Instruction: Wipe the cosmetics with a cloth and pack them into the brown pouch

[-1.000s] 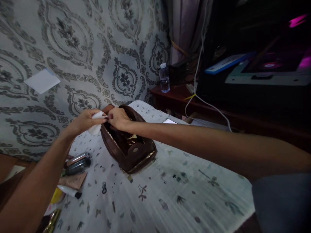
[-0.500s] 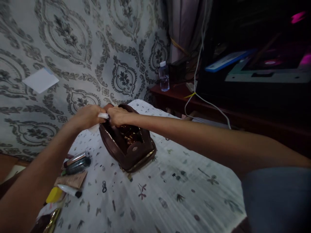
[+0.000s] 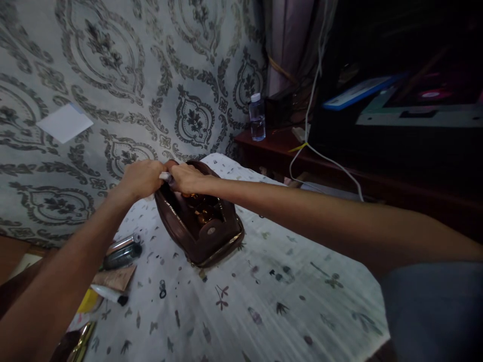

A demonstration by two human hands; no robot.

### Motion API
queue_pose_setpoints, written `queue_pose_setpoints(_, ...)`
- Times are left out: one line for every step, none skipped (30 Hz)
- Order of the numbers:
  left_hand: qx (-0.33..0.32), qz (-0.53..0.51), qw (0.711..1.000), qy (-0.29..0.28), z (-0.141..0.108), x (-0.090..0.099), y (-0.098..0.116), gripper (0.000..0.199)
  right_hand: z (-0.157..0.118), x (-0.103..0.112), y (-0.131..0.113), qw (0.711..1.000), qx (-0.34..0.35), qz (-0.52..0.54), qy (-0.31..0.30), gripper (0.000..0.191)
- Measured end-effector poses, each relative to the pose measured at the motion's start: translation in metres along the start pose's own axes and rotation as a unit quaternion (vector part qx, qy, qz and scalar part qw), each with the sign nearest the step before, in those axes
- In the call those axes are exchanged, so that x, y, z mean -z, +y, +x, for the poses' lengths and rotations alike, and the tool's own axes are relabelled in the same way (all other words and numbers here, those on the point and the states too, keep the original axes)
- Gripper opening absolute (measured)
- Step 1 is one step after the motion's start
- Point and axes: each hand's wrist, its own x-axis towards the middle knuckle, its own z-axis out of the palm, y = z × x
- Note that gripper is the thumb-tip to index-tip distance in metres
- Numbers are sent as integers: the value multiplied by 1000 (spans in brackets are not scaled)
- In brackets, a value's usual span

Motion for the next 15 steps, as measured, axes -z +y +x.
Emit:
queue_pose_setpoints(-4, -8, 1000, 10, 2, -2, -1, 16, 0, 0, 0, 1000, -2, 0, -1, 35)
queue_pose_setpoints(-7, -20, 1000, 14, 3, -4, -3, 14, 1, -1, 0, 1000, -3, 2, 0, 35)
queue_pose_setpoints(-7, -36, 999, 10, 4, -4, -4, 12, 1, -1, 0, 1000, -3, 5, 1, 35)
queue_pose_setpoints(-6, -56, 998, 0, 5, -4, -6, 10, 1, -1, 0, 1000, -6, 9, 0, 34)
queue_pose_setpoints(-5, -78, 997, -11, 5, -4, -8, 9, 1, 0, -1, 1000, -10, 13, -3, 35)
queue_pose_setpoints(-3, -99, 995, -21, 6, -4, -10, 8, 0, 1, -1, 1000, -13, 17, -7, 36)
queue_pose_setpoints(0, -118, 993, -25, 6, -4, -12, 7, -1, 3, -2, 1000, -14, 22, -12, 38)
queue_pose_setpoints(0, -137, 990, -24, 7, -4, -14, 6, -3, 5, -2, 999, -15, 25, -17, 42)
queue_pose_setpoints(-2, -158, 987, -19, 7, -5, -17, 7, -5, 7, -3, 999, -15, 28, -20, 46)
queue_pose_setpoints(-4, -181, 983, -14, 8, -7, -19, 9, -7, 9, -3, 999, -15, 30, -22, 49)
queue_pose_setpoints(-6, -205, 979, -12, 9, -10, -22, 12, -8, 12, -4, 999, -16, 31, -22, 52)
queue_pose_setpoints(-8, -232, 973, -14, 9, -13, -24, 15, -10, 13, -5, 999, -19, 33, -22, 54)
queue_pose_setpoints(-11, -257, 966, -16, 9, -15, -26, 19, -11, 15, -6, 999, -24, 34, -22, 55)
queue_pose_setpoints(-12, -281, 959, -15, 9, -18, -28, 22, -11, 16, -8, 999, -29, 35, -22, 56)
queue_pose_setpoints(-12, -303, 953, -10, 8, -21, -30, 25, -12, 17, -9, 999, -33, 36, -21, 57)
